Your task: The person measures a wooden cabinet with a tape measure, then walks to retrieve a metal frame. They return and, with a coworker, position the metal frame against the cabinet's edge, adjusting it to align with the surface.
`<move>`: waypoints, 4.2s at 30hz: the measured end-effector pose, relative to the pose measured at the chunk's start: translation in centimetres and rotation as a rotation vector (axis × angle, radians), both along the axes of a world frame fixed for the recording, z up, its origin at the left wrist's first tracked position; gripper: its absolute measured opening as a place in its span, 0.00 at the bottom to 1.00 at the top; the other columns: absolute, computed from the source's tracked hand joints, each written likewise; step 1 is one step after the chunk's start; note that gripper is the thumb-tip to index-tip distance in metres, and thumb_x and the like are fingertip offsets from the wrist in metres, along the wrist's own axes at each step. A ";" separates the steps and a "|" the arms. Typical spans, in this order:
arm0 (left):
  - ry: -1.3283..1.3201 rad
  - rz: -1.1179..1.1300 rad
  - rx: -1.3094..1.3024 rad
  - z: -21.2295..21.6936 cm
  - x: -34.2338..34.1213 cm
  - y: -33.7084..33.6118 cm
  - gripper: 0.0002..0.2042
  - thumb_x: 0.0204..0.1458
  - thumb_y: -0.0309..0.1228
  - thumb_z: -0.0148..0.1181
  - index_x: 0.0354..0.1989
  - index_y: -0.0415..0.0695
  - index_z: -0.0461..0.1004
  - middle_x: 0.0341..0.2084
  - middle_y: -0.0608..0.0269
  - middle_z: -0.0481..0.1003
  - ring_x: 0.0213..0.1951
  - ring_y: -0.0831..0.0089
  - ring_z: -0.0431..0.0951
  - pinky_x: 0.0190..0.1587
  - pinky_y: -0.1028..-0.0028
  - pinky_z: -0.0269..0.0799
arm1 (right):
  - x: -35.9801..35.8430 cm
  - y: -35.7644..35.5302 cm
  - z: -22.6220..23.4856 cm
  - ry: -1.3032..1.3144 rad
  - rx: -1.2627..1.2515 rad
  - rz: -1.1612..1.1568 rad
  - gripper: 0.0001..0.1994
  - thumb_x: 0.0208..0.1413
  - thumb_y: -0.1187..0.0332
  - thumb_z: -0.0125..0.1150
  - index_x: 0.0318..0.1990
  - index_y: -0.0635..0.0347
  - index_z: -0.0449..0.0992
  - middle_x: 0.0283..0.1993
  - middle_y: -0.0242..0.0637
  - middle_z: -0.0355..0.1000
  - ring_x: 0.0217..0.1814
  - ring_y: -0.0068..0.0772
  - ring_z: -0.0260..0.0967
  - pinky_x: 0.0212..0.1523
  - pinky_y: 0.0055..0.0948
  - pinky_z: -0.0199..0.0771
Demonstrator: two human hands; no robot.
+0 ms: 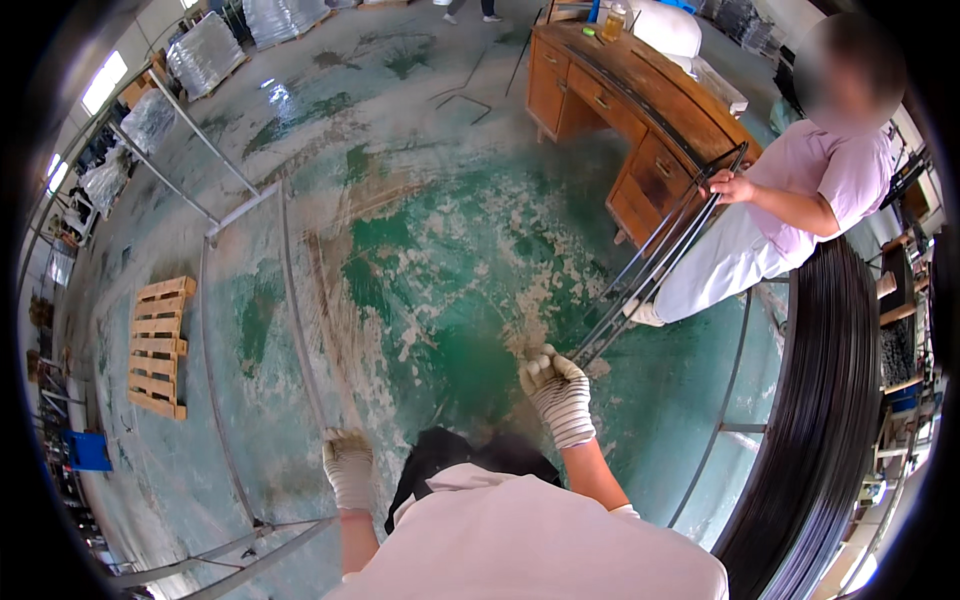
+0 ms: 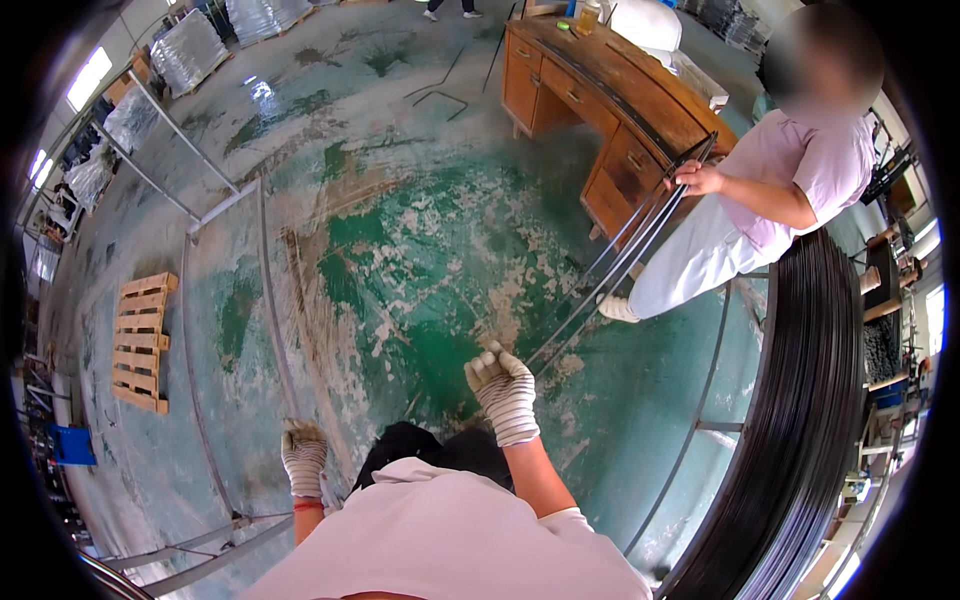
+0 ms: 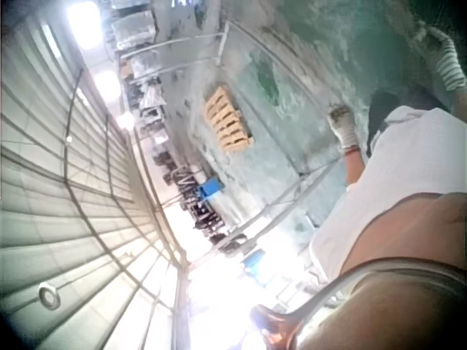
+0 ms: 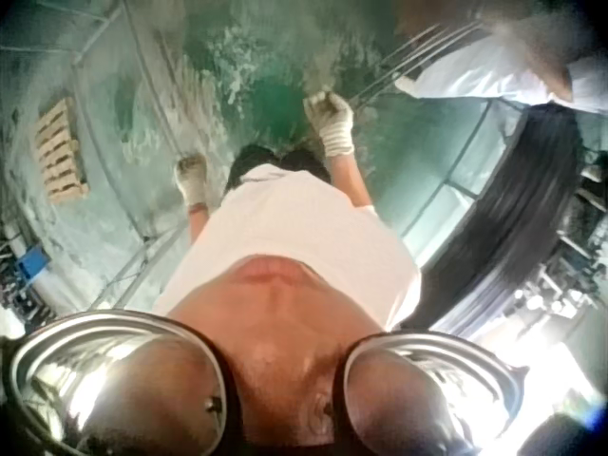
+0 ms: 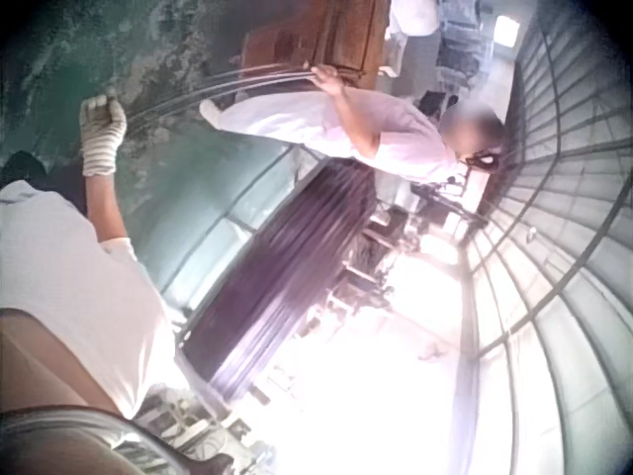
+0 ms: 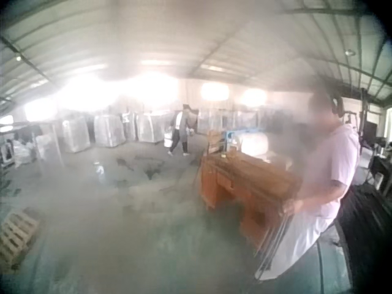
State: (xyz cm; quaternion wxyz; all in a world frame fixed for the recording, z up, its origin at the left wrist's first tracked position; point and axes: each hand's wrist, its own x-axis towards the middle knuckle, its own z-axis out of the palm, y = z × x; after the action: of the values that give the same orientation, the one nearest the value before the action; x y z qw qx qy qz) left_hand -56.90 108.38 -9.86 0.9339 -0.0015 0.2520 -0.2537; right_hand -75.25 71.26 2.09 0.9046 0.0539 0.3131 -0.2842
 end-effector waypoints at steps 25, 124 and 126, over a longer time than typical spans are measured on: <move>-0.283 -0.673 0.065 10.3 44.6 -28.1 0.09 0.53 0.36 0.51 0.35 0.47 0.76 0.26 0.67 0.76 0.24 0.72 0.68 0.42 0.68 0.68 | 38.7 -7.1 3.4 -0.115 -0.168 -0.196 0.09 0.53 0.69 0.48 0.37 0.61 0.72 0.25 0.33 0.72 0.30 0.38 0.70 0.43 0.40 0.71; -2.607 -1.384 0.226 10.2 45.9 -150.1 0.14 0.36 0.15 0.40 0.24 0.42 0.74 0.23 0.58 0.75 0.31 0.70 0.75 0.38 0.73 0.70 | 35.9 -93.0 -6.5 1.614 -0.325 -0.156 0.13 0.45 0.75 0.46 0.36 0.58 0.77 0.31 0.38 0.75 0.33 0.32 0.74 0.39 0.24 0.70; -2.626 -1.349 0.203 12.1 46.5 -149.1 0.13 0.35 0.15 0.40 0.22 0.41 0.73 0.21 0.60 0.74 0.29 0.71 0.73 0.36 0.74 0.69 | 35.7 -90.3 -6.8 1.458 -0.306 -0.366 0.13 0.43 0.77 0.44 0.35 0.62 0.76 0.29 0.38 0.75 0.30 0.29 0.72 0.37 0.22 0.69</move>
State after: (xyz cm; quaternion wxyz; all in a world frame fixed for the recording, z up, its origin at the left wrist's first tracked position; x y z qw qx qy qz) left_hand -10.43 -40.73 2.27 0.1925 0.4023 -0.7844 -0.4311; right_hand -39.59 -19.02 -4.73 0.4053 -0.2219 0.7738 -0.4332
